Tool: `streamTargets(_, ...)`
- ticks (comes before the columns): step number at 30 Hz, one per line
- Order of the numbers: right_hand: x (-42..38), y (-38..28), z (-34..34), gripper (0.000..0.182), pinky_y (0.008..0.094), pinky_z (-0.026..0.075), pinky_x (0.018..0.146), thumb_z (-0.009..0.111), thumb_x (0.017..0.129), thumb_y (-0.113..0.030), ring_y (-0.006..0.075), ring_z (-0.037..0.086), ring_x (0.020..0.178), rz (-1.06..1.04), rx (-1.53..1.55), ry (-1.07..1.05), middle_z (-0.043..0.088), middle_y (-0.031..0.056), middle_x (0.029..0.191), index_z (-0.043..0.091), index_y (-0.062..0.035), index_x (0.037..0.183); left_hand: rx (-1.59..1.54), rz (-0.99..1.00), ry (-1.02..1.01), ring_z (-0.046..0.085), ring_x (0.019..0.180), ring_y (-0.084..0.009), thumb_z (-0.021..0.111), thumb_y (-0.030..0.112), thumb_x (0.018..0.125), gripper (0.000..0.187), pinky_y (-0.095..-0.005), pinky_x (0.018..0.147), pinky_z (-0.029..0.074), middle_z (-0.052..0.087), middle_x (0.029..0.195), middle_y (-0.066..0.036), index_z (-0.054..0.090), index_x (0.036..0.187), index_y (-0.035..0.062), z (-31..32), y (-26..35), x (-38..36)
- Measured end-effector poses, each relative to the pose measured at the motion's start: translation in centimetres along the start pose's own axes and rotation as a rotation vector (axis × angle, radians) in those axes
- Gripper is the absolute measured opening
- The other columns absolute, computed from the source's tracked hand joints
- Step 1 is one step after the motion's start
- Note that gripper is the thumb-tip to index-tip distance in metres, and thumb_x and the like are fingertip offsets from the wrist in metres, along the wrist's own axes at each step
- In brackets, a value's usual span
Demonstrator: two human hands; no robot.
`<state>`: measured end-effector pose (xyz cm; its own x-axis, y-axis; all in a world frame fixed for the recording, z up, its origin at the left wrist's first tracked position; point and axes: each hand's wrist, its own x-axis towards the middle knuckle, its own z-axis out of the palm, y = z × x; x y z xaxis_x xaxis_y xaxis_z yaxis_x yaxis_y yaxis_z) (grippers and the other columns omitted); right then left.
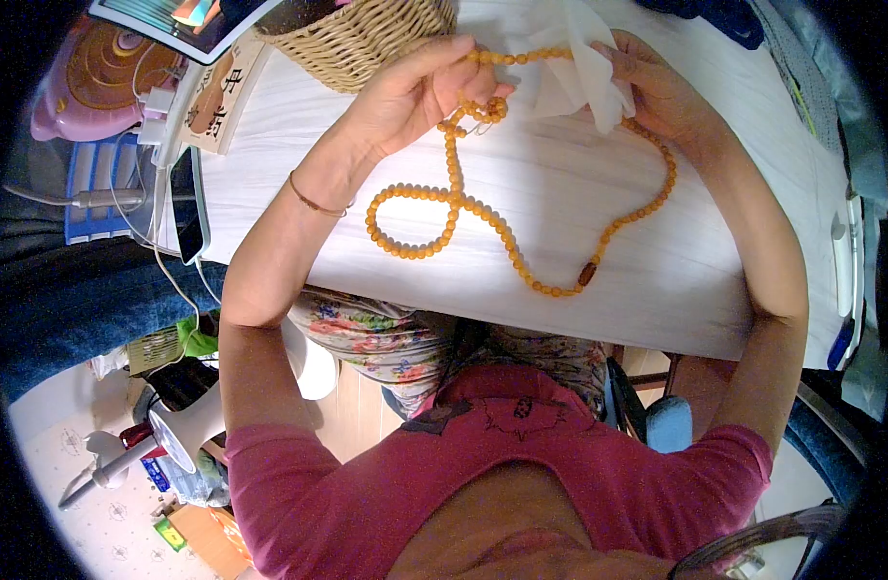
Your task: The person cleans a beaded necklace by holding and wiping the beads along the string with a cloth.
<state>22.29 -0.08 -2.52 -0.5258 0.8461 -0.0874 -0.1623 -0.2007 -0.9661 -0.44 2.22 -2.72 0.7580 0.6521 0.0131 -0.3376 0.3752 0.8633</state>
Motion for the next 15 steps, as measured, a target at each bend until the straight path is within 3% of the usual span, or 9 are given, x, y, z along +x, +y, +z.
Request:
streamTargets(3, 0.0, 0.1, -0.1, 0.045, 0.0295, 0.046, 0.071, 0.048, 0.078, -0.028, 0.0132, 0.05, 0.087, -0.004, -0.003, 0.021, 0.049, 0.0063, 0.095, 0.034, -0.0017, 0.111, -0.006, 0.056, -0.08, 0.049, 0.069, -0.0175, 0.038, 0.019, 0.081, 0.022, -0.0364, 0.085, 0.034, 0.048, 0.066, -0.006, 0.049, 0.071, 0.0017, -0.8, -0.2, 0.1)
streamTargets(6, -0.2, 0.2, 0.0, 0.044, 0.0292, 0.046, 0.071, 0.049, 0.078, -0.028, 0.013, 0.051, 0.086, -0.001, 0.003, 0.067, 0.049, 0.0062, 0.095, 0.034, -0.002, 0.11, -0.054, 0.038, -0.034, 0.049, 0.072, -0.0179, 0.041, 0.014, 0.079, 0.016, -0.0356, 0.085, 0.035, 0.049, 0.069, -0.008, 0.05, 0.075, 0.0015, -0.5, -0.1, -0.1)
streamTargets(10, 0.3, 0.3, -0.9, 0.044, 0.0289, 0.045, 0.071, 0.051, 0.077, -0.029, 0.0125, 0.051, 0.084, 0.004, 0.038, -0.096, 0.049, 0.0059, 0.095, 0.036, -0.0025, 0.109, -0.019, 0.085, -0.13, 0.048, 0.071, -0.0177, 0.04, 0.01, 0.075, 0.012, -0.0358, 0.086, 0.033, 0.048, 0.067, -0.008, 0.048, 0.074, 0.0015, -1.2, -0.4, 0.2)
streamTargets(15, 0.2, 0.0, -0.6, 0.045, 0.0295, 0.045, 0.072, 0.052, 0.076, -0.029, 0.0127, 0.051, 0.084, 0.016, 0.009, -0.051, 0.049, 0.006, 0.095, 0.036, -0.0023, 0.108, -0.049, 0.038, -0.161, 0.045, 0.066, -0.0184, 0.035, 0.016, 0.074, 0.017, -0.0384, 0.09, 0.029, 0.044, 0.061, -0.007, 0.042, 0.066, 0.0037, -1.0, -0.1, 0.3)
